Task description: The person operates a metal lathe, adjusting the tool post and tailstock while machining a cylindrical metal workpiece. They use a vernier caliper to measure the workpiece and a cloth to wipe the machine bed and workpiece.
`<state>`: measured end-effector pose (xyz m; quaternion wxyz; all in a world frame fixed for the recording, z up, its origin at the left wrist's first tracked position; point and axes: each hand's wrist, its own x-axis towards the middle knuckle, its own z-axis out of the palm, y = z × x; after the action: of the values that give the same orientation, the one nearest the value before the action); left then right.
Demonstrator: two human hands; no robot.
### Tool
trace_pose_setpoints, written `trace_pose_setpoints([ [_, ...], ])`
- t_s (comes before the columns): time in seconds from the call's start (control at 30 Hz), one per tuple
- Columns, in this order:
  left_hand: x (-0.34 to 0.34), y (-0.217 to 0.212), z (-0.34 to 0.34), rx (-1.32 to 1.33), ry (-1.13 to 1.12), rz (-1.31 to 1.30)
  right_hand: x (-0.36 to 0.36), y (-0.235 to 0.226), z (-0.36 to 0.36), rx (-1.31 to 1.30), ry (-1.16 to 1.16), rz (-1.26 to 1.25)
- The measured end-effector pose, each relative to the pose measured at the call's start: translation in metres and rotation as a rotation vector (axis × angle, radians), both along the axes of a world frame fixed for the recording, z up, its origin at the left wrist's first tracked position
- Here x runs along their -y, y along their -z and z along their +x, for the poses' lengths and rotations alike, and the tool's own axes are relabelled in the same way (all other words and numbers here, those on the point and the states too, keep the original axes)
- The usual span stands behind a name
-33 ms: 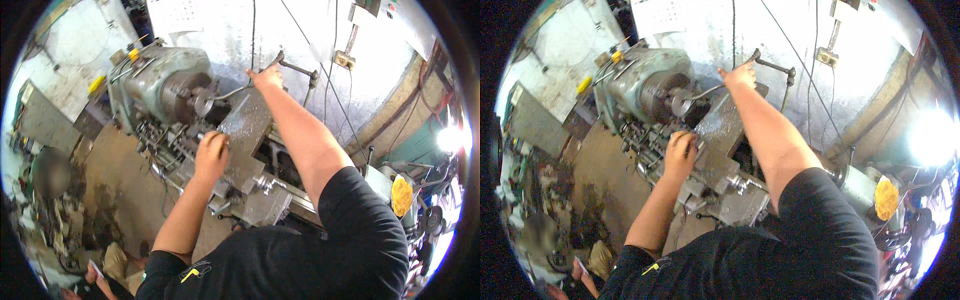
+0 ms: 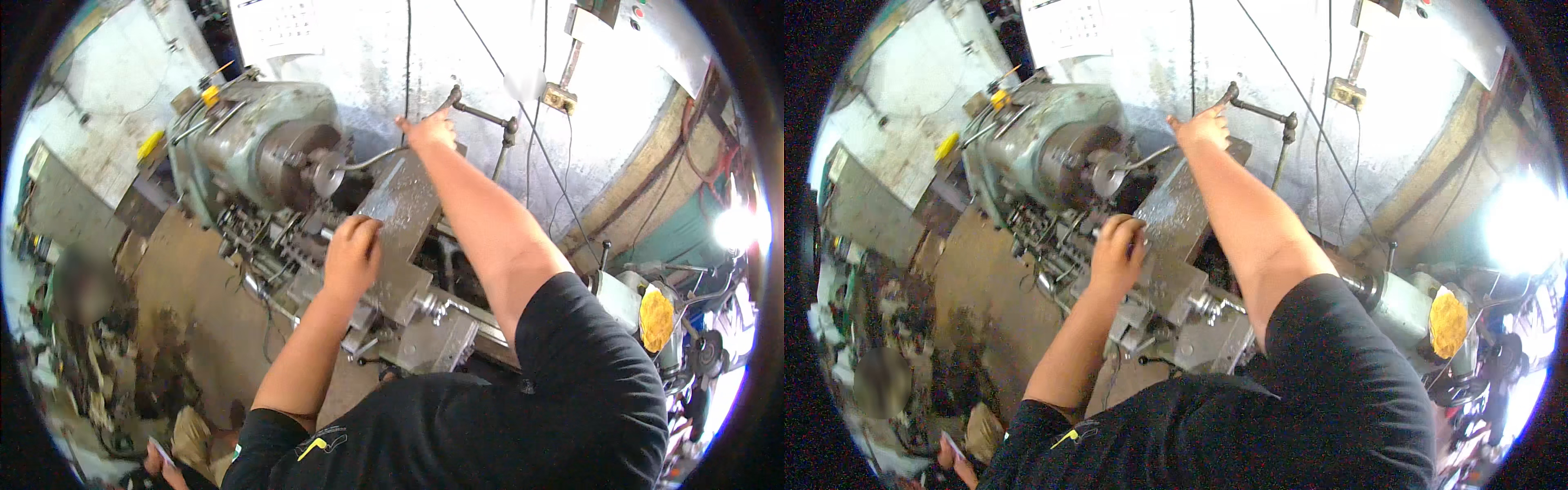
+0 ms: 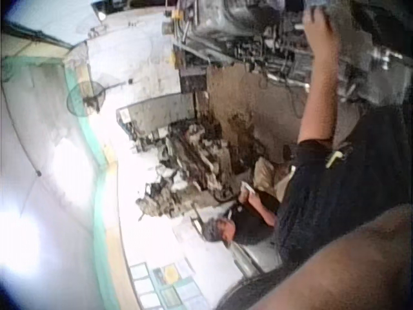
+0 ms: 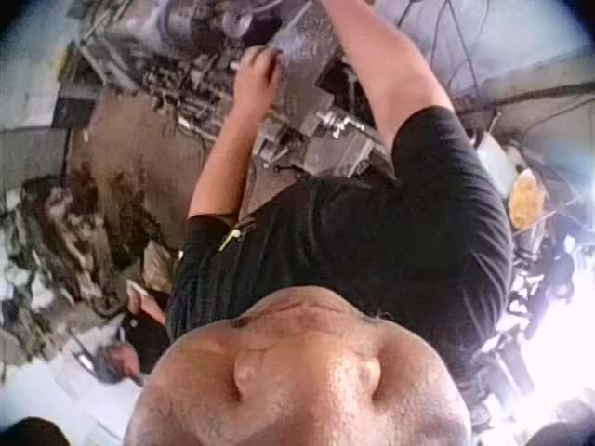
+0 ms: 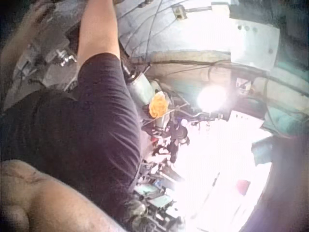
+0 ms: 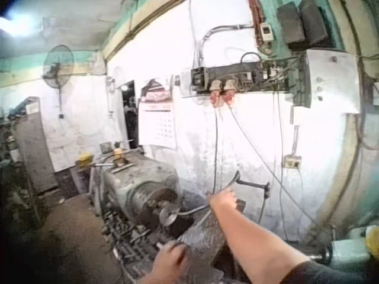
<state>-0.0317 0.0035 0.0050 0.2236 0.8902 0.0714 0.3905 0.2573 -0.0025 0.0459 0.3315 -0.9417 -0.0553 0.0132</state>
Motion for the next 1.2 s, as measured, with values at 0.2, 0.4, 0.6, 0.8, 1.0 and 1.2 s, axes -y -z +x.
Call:
trace_pose_setpoints([
  [0.2, -0.035, 0.019, 0.021, -0.103, 0.153, -0.050, -0.006, 0.022, 0.031, 0.311, -0.017, -0.101],
  [0.4, -0.039, 0.021, 0.029, -0.041, 0.233, -0.034, 0.074, 0.041, 0.074, 0.711, 0.015, -0.177],
  [0.6, -0.036, 0.022, 0.031, 0.043, 0.245, -0.008, 0.129, 0.043, 0.121, 0.601, 0.117, -0.313],
  [0.8, -0.039, 0.023, 0.031, 0.009, 0.236, -0.005, 0.151, 0.031, 0.163, 0.206, -0.364, 0.027],
  [1.0, -0.036, 0.020, 0.029, -0.050, 0.207, -0.005, 0.160, 0.019, 0.184, 0.467, -0.291, -0.500],
  [1.2, -0.033, 0.019, 0.031, -0.031, 0.202, -0.021, 0.154, 0.033, 0.184, 0.191, -0.273, 0.296],
])
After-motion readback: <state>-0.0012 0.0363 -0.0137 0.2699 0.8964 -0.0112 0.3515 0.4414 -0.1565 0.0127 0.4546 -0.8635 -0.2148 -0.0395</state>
